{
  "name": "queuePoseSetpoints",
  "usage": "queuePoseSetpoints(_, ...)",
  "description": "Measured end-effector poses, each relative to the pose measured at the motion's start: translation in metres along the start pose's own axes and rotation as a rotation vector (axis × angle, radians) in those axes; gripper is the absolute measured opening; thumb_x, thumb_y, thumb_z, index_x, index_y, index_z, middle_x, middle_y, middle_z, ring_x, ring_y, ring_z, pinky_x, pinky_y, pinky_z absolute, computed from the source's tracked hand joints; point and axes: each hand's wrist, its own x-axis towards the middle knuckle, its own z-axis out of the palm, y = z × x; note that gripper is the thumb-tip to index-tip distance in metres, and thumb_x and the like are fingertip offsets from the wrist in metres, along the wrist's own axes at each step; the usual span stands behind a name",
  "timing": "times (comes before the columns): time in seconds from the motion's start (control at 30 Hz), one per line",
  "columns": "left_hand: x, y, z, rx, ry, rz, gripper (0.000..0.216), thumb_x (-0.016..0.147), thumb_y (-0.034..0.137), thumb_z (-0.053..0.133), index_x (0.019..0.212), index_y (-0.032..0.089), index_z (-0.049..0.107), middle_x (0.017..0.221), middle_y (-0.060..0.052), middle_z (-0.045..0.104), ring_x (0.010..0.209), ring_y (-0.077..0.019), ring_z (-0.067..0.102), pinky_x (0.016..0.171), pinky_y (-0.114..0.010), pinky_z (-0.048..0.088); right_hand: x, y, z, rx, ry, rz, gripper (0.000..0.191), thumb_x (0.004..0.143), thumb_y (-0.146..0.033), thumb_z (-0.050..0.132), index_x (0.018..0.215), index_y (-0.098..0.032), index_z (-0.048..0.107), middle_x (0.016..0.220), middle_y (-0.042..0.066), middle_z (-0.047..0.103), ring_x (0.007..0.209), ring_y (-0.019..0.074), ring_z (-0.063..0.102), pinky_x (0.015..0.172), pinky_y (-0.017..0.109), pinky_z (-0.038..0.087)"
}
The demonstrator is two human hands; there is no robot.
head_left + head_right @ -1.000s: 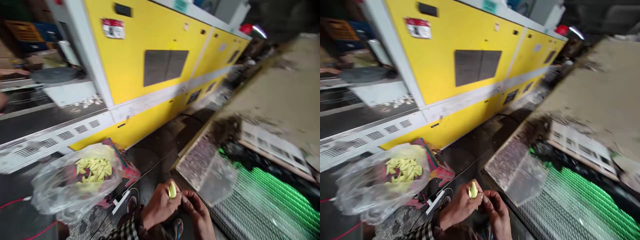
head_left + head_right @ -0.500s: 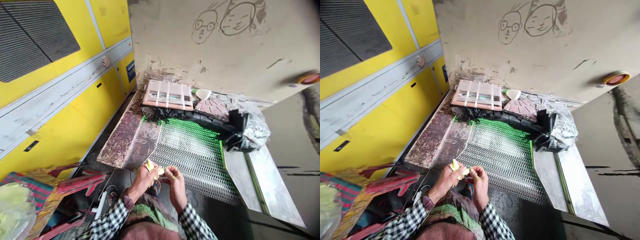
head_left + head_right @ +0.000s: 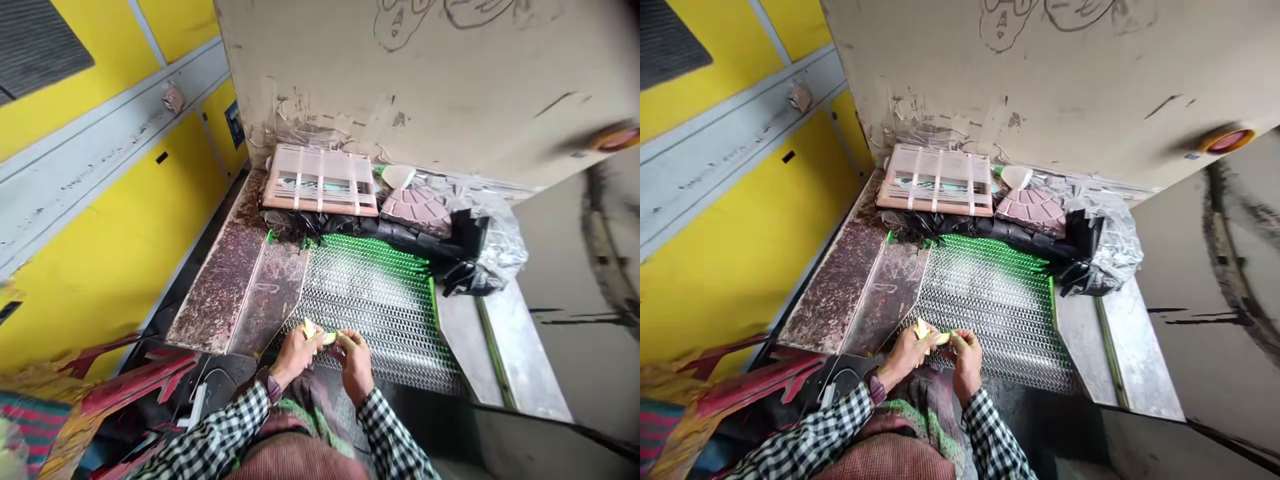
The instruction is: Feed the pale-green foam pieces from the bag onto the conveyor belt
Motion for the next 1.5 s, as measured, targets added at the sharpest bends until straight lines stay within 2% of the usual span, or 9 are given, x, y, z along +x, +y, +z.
queuePoseSetpoints(0.23,0.026,0.000,-0.015,0.129,-0.049,0.067,0.035,0.082,0.052,0.065,0.082,0.018,0.068,0.070,-0.005,0.069,0.061,-0.0164,0.059,0.051,-0.023,0.038,0.020,-0.012,-0.015,-0.141,0.187,-0.213,0.039,0.065,-0.045,0.083,0.085,-0.022,0.059,0.082,0.000,0.065,0.073,0.0184,0.064,0.060,0.030,0.055)
queuePoseSetpoints(0.47,0.023,0.003,-0.009,0.058,-0.033,0.006,0.038,0.082,0.055,0.067,0.086,0.017,0.068,0.072,-0.004,0.070,0.051,-0.0130,0.052,0.045,-0.023,0.034,0.037,-0.033,-0.039,-0.906,0.266,-0.516,0.037,0.084,-0.057,0.058,0.088,-0.021,0.066,0.093,0.009,0.068,0.075,0.0226,0.058,0.063,0.034,0.046)
queuePoseSetpoints(0.67,0.014,0.003,0.018,0.039,-0.025,0.071,0.042,0.086,0.057,0.064,0.094,0.016,0.066,0.077,-0.002,0.068,0.047,-0.0081,0.044,0.043,-0.021,0.034,0.009,-0.024,-0.037,-0.630,-0.330,-0.346,0.036,0.090,-0.057,0.062,0.091,-0.022,0.069,0.084,0.005,0.069,0.075,0.0217,0.060,0.068,0.033,0.047)
queuePoseSetpoints(0.77,0.012,-0.002,0.029,0.041,0.049,0.044,0.046,0.085,0.060,0.063,0.099,0.016,0.065,0.073,0.000,0.066,0.045,-0.0085,0.044,0.041,-0.021,0.033,0.022,-0.020,-0.049,-0.593,-0.282,-0.325,0.038,0.087,-0.060,0.064,0.084,-0.021,0.066,0.073,0.002,0.063,0.064,0.0187,0.054,0.058,0.029,0.042)
queuePoseSetpoints(0.93,0.000,-0.002,0.035,0.114,0.005,-0.020,0.043,0.084,0.058,0.061,0.090,0.016,0.064,0.066,0.000,0.065,0.040,-0.0077,0.042,0.039,-0.021,0.030,0.051,-0.044,-0.061,-1.062,-0.084,-0.731,0.029,0.091,-0.048,0.056,0.090,-0.022,0.070,0.085,0.006,0.066,0.067,0.0187,0.052,0.057,0.028,0.033)
queuePoseSetpoints(1.07,-0.015,0.008,0.044,0.217,-0.122,-0.039,0.035,0.084,0.051,0.062,0.078,0.016,0.061,0.061,-0.001,0.063,0.037,-0.0079,0.042,0.036,-0.021,0.027,0.036,-0.063,-0.051,-0.965,-0.430,-0.673,0.030,0.095,-0.047,0.057,0.108,-0.024,0.071,0.100,0.008,0.070,0.079,0.0208,0.061,0.068,0.030,0.044)
queuePoseSetpoints(1.17,-0.018,0.012,0.050,0.225,-0.169,-0.026,0.038,0.081,0.054,0.068,0.075,0.018,0.058,0.059,0.000,0.061,0.037,-0.0086,0.043,0.036,-0.022,0.028,0.023,-0.062,-0.046,-0.804,-0.682,-0.532,0.024,0.091,-0.046,0.066,0.095,-0.023,0.072,0.091,0.005,0.071,0.082,0.0211,0.063,0.074,0.031,0.048)
queuePoseSetpoints(1.37,0.000,0.005,0.034,0.018,-0.054,0.020,0.046,0.087,0.063,0.059,0.089,0.017,0.060,0.068,-0.001,0.065,0.041,-0.0067,0.043,0.038,-0.019,0.030,0.049,-0.053,-0.049,-0.524,-0.405,-0.168,0.031,0.084,-0.051,0.066,0.081,-0.020,0.060,0.073,0.002,0.067,0.059,0.0160,0.055,0.050,0.025,0.041)
queuePoseSetpoints(1.5,0.010,0.003,0.022,0.064,-0.058,0.036,0.047,0.086,0.062,0.062,0.082,0.016,0.061,0.065,-0.001,0.064,0.042,-0.0072,0.044,0.040,-0.019,0.032,0.069,-0.059,-0.050,-0.874,-0.202,-0.360,0.030,0.087,-0.050,0.059,0.082,-0.021,0.064,0.070,0.003,0.068,0.054,0.0161,0.051,0.049,0.027,0.036)
